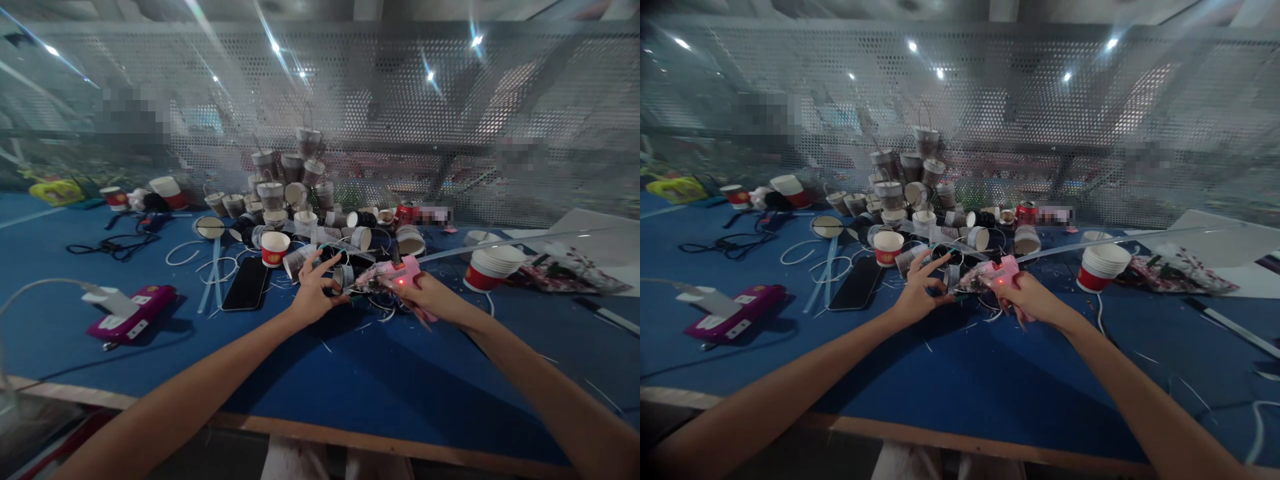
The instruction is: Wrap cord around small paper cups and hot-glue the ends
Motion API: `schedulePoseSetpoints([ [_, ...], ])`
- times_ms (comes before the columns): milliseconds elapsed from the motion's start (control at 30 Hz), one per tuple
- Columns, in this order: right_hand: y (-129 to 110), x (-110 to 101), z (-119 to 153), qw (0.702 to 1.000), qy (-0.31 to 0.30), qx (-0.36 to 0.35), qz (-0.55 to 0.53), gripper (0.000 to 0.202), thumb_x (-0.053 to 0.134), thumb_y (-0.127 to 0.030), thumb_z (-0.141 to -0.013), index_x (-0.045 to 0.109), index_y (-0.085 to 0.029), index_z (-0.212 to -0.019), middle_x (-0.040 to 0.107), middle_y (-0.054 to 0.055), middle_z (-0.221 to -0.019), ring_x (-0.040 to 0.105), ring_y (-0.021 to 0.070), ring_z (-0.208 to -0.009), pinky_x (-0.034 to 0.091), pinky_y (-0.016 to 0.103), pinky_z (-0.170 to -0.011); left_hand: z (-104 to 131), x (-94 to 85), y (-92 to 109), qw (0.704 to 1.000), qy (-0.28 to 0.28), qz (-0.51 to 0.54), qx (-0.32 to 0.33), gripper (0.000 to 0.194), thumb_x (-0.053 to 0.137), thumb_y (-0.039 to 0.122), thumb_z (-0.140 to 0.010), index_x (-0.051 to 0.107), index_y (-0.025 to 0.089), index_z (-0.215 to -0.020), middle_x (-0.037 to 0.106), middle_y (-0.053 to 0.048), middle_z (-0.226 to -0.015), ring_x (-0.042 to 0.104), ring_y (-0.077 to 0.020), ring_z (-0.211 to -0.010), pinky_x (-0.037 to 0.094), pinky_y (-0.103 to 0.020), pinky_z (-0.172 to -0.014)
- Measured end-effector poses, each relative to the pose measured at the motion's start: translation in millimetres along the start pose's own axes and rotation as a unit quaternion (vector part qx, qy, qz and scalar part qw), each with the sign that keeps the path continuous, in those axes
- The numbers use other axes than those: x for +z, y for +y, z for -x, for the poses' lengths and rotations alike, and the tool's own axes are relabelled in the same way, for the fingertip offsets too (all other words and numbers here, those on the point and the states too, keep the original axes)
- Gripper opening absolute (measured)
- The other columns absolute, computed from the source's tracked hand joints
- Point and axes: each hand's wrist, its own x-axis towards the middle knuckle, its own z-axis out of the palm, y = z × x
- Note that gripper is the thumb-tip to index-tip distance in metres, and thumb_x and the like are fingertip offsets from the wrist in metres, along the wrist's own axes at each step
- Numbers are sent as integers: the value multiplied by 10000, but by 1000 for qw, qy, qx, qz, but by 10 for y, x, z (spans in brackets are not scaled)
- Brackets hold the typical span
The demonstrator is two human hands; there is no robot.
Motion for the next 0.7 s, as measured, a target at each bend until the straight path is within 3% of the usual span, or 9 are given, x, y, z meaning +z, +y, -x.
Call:
schedulePoseSetpoints([
  [167,-16,-54,22,1000,-21,-1,-4,440,429,-534,-784,557,-149,-613,434,-47,-278,418,80,-237,370,189,-314,-2,-7,1,1000,-8,4,-2,215,705,378,-599,615,192,-536,443,8,-1325,164,-325,-1296,181,-575,-995],
  [500,17,-32,18,999,11,16,37,535,428,-612,-744,343,-205,-408,372,-41,-271,388,69,-246,352,198,-296,-10,-6,-2,1000,-13,10,-9,228,689,380,-618,601,191,-526,431,16,-1333,149,-328,-1302,169,-581,-1000],
  [700,79,-170,171,996,39,21,79,451,390,-581,-773,550,-180,-647,446,-30,-345,430,104,-277,386,242,-333,-17,-15,-7,1000,-10,9,-8,217,690,362,-623,600,185,-536,437,-1,-1330,150,-320,-1301,175,-589,-995],
])
